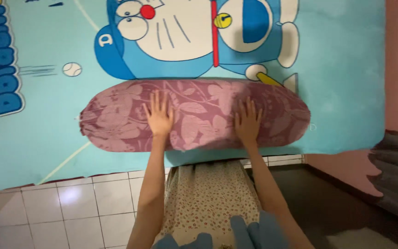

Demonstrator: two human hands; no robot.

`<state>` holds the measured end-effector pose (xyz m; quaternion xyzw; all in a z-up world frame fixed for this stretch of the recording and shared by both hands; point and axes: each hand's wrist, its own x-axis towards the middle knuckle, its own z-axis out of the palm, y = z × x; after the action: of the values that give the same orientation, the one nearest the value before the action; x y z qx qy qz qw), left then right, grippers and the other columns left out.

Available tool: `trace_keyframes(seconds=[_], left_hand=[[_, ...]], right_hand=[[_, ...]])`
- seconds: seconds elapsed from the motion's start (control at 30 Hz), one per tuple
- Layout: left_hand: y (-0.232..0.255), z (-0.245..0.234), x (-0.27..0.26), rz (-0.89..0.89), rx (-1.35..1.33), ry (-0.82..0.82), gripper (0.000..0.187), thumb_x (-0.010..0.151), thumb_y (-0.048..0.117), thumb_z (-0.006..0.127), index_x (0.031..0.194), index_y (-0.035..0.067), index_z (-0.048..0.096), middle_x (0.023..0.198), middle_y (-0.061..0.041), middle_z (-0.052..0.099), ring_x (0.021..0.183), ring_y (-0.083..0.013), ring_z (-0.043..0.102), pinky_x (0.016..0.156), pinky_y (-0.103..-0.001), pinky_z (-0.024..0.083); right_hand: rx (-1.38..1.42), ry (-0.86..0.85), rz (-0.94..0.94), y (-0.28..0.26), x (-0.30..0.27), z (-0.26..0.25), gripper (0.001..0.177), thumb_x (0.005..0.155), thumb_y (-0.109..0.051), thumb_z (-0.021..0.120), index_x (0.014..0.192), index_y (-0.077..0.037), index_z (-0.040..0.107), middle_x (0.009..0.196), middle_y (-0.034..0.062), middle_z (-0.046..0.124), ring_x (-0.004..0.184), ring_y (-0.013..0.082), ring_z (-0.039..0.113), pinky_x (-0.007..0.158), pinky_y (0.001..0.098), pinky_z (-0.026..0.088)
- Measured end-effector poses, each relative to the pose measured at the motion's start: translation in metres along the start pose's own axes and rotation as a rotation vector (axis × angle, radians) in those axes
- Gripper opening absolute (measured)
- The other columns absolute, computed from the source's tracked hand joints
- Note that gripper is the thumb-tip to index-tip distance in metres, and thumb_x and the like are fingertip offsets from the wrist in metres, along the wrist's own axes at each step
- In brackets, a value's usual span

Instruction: The person sweeps the floor with a broom, then picks up a pink bolster pillow and places it on the bed. They smooth the pillow on the bedsheet and then pick up a folded Union Jack patterned cloth from the floor.

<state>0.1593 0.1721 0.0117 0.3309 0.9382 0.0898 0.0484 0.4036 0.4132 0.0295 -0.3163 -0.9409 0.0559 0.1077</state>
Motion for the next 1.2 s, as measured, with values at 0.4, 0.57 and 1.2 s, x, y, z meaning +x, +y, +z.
trace_keyframes(seconds=[0.4, 0.57, 1.2], left_hand=[[-0.131, -0.052, -0.027, -0.395, -0.02, 0.255, 0.055, 0.105, 0.046, 0.047, 0.158, 0.036, 0.039, 0.17, -0.004, 0.024, 0.156, -0.0299, 0.016, 0.115, -0.074, 0.007], [-0.157, -0.048, -0.036, -0.538, -0.006, 0.185, 0.057, 0.106, 0.055, 0.042, 0.16, 0.04, 0.032, 0.169, -0.002, 0.025, 0.156, -0.0334, 0.014, 0.111, -0.079, 0.016], [-0.176, -0.026, -0.076, -0.612, -0.238, 0.573, 0.051, 0.109, 0.032, 0.045, 0.158, 0.018, 0.04, 0.158, -0.011, 0.042, 0.146, -0.0346, 0.041, 0.117, -0.061, 0.034]], right_hand=[[0.102, 0.103, 0.233, -0.041, -0.008, -0.006, 0.046, 0.114, -0.03, 0.04, 0.159, -0.022, 0.046, 0.169, 0.01, 0.028, 0.154, 0.033, 0.028, 0.121, 0.0623, 0.008], [-0.001, 0.189, 0.414, -0.051, -0.034, 0.02, 0.05, 0.113, -0.031, 0.043, 0.162, -0.017, 0.039, 0.166, 0.0182, 0.031, 0.152, 0.0379, 0.031, 0.12, 0.0627, 0.007], [0.006, 0.007, 0.202, -0.177, -0.141, 0.026, 0.066, 0.1, -0.038, 0.061, 0.161, -0.027, 0.037, 0.171, 0.0144, 0.023, 0.156, 0.0345, 0.024, 0.114, 0.0727, 0.021]])
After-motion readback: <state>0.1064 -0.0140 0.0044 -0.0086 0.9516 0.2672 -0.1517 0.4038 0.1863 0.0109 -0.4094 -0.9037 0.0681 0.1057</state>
